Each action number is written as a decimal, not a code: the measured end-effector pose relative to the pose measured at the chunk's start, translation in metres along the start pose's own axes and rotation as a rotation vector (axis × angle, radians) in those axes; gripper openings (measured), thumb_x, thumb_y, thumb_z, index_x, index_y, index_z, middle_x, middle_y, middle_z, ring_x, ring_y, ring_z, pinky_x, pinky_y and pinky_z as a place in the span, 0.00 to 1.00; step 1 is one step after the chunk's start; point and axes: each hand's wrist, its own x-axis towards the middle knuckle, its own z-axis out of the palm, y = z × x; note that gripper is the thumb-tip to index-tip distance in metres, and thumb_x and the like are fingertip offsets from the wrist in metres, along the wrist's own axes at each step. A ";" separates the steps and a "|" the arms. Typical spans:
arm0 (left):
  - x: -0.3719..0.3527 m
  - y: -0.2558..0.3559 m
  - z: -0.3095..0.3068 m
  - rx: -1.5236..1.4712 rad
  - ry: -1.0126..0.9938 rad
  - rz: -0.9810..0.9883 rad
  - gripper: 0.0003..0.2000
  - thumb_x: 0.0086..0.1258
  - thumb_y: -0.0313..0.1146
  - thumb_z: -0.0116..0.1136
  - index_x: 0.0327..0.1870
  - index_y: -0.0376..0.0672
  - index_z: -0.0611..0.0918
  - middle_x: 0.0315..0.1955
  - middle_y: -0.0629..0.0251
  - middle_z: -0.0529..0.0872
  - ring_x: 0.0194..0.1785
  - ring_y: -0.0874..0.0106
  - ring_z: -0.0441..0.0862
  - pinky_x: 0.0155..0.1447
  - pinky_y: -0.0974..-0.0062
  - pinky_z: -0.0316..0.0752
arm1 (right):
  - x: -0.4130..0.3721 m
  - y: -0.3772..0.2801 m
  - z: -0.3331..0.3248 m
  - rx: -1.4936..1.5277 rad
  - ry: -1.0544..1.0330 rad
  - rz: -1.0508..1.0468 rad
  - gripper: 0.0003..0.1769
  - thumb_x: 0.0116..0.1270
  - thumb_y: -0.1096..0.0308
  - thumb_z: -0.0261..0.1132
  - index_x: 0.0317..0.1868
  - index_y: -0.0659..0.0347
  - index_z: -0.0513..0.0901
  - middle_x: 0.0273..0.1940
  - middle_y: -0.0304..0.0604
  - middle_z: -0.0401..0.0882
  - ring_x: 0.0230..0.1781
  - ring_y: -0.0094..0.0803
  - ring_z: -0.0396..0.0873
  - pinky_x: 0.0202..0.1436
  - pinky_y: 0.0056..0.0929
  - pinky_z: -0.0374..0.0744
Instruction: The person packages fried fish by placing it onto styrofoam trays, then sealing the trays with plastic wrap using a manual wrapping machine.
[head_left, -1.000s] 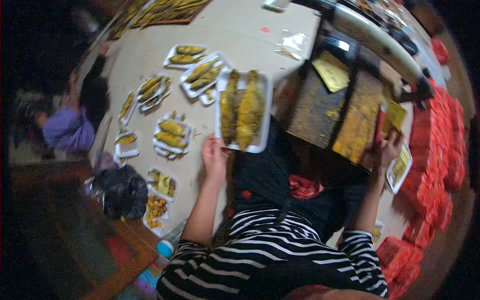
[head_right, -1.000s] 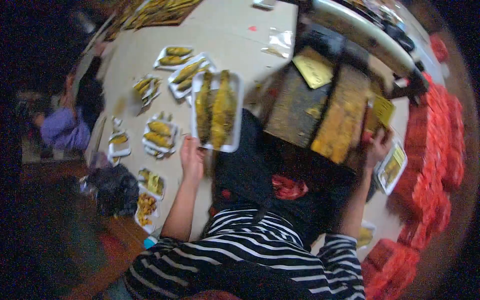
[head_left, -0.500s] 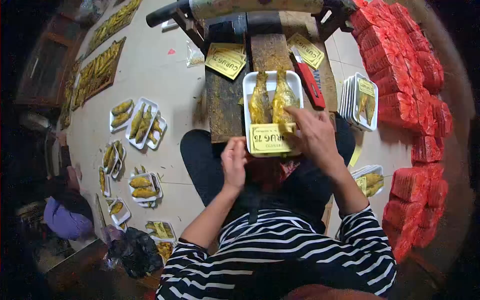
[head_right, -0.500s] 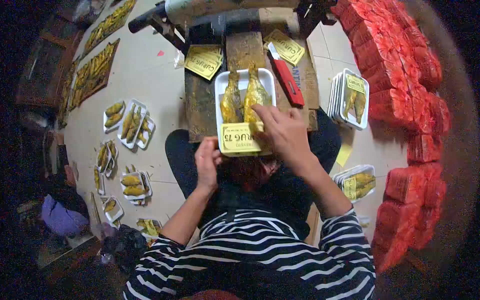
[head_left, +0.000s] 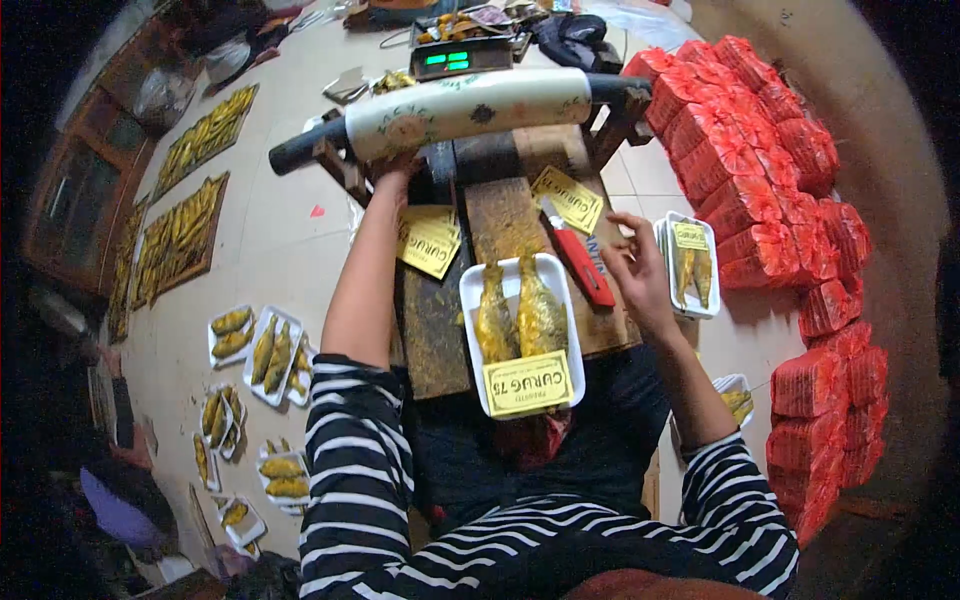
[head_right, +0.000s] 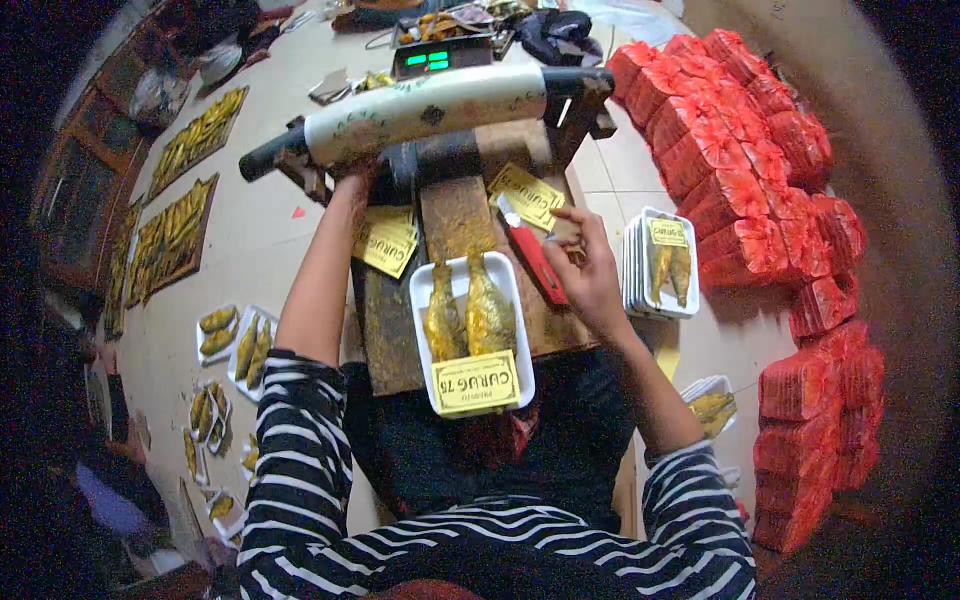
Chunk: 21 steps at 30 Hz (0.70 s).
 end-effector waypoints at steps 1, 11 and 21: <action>-0.014 0.020 0.008 0.005 0.012 -0.011 0.25 0.61 0.36 0.58 0.58 0.42 0.66 0.51 0.63 0.72 0.49 0.72 0.72 0.43 0.75 0.73 | 0.015 0.009 0.002 0.083 -0.001 -0.005 0.23 0.60 0.74 0.59 0.57 0.63 0.64 0.51 0.44 0.66 0.46 0.27 0.71 0.49 0.24 0.72; -0.122 0.123 0.033 -0.176 -0.107 -0.233 0.05 0.63 0.33 0.52 0.37 0.46 0.77 0.30 0.70 0.82 0.31 0.78 0.78 0.38 0.78 0.73 | 0.152 0.059 0.056 0.578 0.137 0.235 0.28 0.60 0.70 0.62 0.59 0.59 0.62 0.52 0.41 0.69 0.53 0.30 0.68 0.52 0.28 0.70; -0.241 0.150 -0.003 -0.067 -0.380 -0.208 0.07 0.64 0.31 0.52 0.40 0.38 0.76 0.25 0.71 0.77 0.28 0.82 0.75 0.34 0.82 0.72 | 0.051 0.012 -0.004 1.380 -0.353 0.345 0.23 0.65 0.50 0.48 0.38 0.64 0.74 0.28 0.42 0.76 0.28 0.29 0.73 0.37 0.22 0.72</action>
